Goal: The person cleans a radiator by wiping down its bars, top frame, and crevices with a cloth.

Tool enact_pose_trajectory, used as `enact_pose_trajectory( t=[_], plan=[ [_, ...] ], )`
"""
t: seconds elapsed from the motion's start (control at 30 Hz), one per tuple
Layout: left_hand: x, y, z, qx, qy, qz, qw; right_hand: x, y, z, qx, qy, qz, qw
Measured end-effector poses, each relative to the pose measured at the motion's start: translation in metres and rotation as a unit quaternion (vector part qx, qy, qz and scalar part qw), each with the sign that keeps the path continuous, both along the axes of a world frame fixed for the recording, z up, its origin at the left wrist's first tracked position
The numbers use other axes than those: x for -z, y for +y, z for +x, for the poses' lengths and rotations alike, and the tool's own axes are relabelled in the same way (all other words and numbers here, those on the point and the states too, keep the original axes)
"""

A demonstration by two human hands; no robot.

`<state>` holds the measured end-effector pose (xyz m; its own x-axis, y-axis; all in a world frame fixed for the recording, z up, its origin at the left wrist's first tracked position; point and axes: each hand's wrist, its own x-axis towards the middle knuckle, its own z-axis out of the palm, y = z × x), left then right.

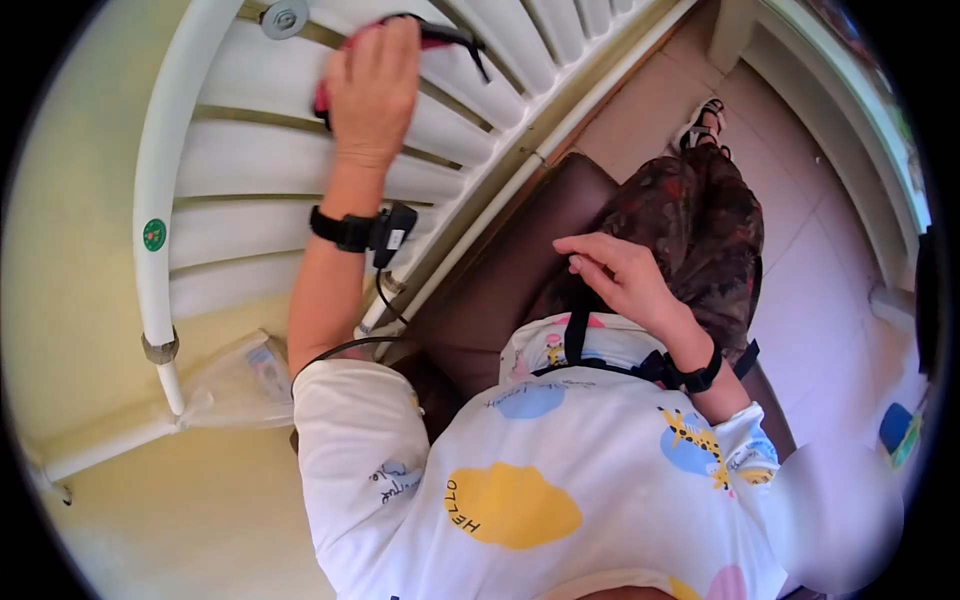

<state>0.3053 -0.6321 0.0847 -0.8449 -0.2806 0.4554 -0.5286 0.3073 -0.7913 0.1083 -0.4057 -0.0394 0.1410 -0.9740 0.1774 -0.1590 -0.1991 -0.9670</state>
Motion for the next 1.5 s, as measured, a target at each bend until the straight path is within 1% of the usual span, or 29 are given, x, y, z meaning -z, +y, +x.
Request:
enact_pose_trajectory(
  t=[0.03,0.1,0.17,0.2,0.23,0.3,0.33,0.37,0.43,0.5,0.53,0.57,0.63,0.77,0.8,0.83,0.93,1.0,1.03,1.07,1.1,1.13,1.17,1.23,1.33,1.37,1.43,1.47,1.5],
  plan=[
    [0.019,0.000,-0.006,-0.018,-0.019,0.039,0.999,0.001,0.002,-0.004,-0.001,0.029,-0.010,1.000],
    [0.055,-0.004,-0.014,-0.008,-0.079,0.083,0.993,0.004,0.004,-0.012,0.002,0.037,-0.003,0.999],
    [0.082,-0.008,-0.021,-0.031,-0.171,0.120,0.977,0.006,0.009,-0.016,0.004,0.042,-0.001,0.999],
    [0.089,-0.014,-0.020,0.021,-0.187,0.091,0.978,0.006,0.010,-0.018,0.010,0.037,0.023,0.999],
    [0.085,-0.017,-0.023,0.042,-0.189,0.094,0.977,0.006,0.011,-0.020,0.020,0.031,0.044,0.998],
    [0.048,-0.017,-0.033,0.048,-0.153,0.124,0.979,0.010,0.014,-0.021,0.021,0.034,0.040,0.998],
    [0.019,-0.020,-0.039,0.024,-0.112,0.112,0.987,0.014,0.014,-0.021,0.029,0.034,0.003,0.999],
    [-0.013,-0.023,-0.044,0.002,-0.068,0.099,0.993,0.018,0.015,-0.021,0.028,0.039,0.004,0.999],
    [-0.075,-0.025,-0.045,0.024,0.012,-0.016,1.000,0.015,0.014,-0.024,0.024,0.048,0.020,0.998],
    [-0.108,-0.023,-0.049,0.041,0.056,-0.084,0.994,0.011,0.009,-0.024,0.033,0.045,0.022,0.998],
    [-0.102,-0.022,-0.051,0.006,0.052,-0.097,0.994,0.011,0.009,-0.025,0.029,0.046,0.030,0.998],
    [-0.091,-0.023,-0.051,0.010,0.051,-0.097,0.994,0.012,0.008,-0.026,0.032,0.044,0.030,0.998],
    [-0.055,-0.030,-0.050,-0.006,0.070,-0.044,0.997,0.015,0.005,-0.027,0.044,0.050,0.003,0.998],
    [0.057,-0.037,-0.055,-0.009,-0.061,0.128,0.990,0.025,0.007,-0.037,0.065,0.044,-0.004,0.997],
    [0.082,-0.034,-0.054,0.004,-0.122,0.136,0.983,0.025,0.007,-0.040,0.069,0.046,0.005,0.997],
    [0.098,-0.033,-0.051,0.017,-0.182,0.142,0.973,0.025,0.006,-0.043,0.072,0.049,0.013,0.996],
    [0.115,-0.042,-0.055,0.043,-0.212,0.171,0.961,0.037,0.009,-0.043,0.071,0.035,0.002,0.997],
    [0.081,-0.042,-0.069,0.044,-0.170,0.167,0.970,0.035,0.010,-0.047,0.058,0.038,0.019,0.997],
    [0.058,-0.045,-0.073,0.033,-0.120,0.208,0.970,0.034,0.011,-0.047,0.038,0.039,0.035,0.998],
    [0.030,-0.049,-0.077,0.078,-0.080,0.160,0.981,0.036,0.012,-0.047,0.032,0.043,0.037,0.998],
    [0.003,-0.051,-0.079,0.031,-0.055,0.134,0.989,0.038,0.012,-0.046,0.035,0.040,0.029,0.998],
    [-0.025,-0.056,-0.085,0.126,-0.004,0.017,0.992,0.040,0.012,-0.046,0.036,0.037,0.025,0.998],
    [-0.051,-0.048,-0.085,-0.034,0.011,0.022,0.999,0.042,0.011,-0.046,0.037,0.036,0.019,0.998],
    [-0.079,-0.055,-0.082,0.052,0.087,-0.123,0.987,0.045,0.008,-0.048,0.044,0.034,0.032,0.998],
    [-0.043,-0.058,-0.095,0.023,0.069,-0.136,0.988,0.051,0.005,-0.049,0.058,0.031,0.046,0.997],
    [-0.017,-0.062,-0.097,0.010,0.039,-0.109,0.993,0.053,0.004,-0.050,0.065,0.028,0.050,0.996],
    [0.038,-0.063,-0.099,0.015,-0.043,-0.004,0.999,0.057,0.003,-0.053,0.067,0.036,0.058,0.995],
    [0.064,-0.060,-0.102,-0.031,-0.089,0.078,0.992,0.060,0.002,-0.056,0.067,0.045,0.060,0.995],
    [0.088,-0.061,-0.105,-0.003,-0.104,0.155,0.982,0.062,0.002,-0.058,0.069,0.045,0.065,0.995]
  ],
)
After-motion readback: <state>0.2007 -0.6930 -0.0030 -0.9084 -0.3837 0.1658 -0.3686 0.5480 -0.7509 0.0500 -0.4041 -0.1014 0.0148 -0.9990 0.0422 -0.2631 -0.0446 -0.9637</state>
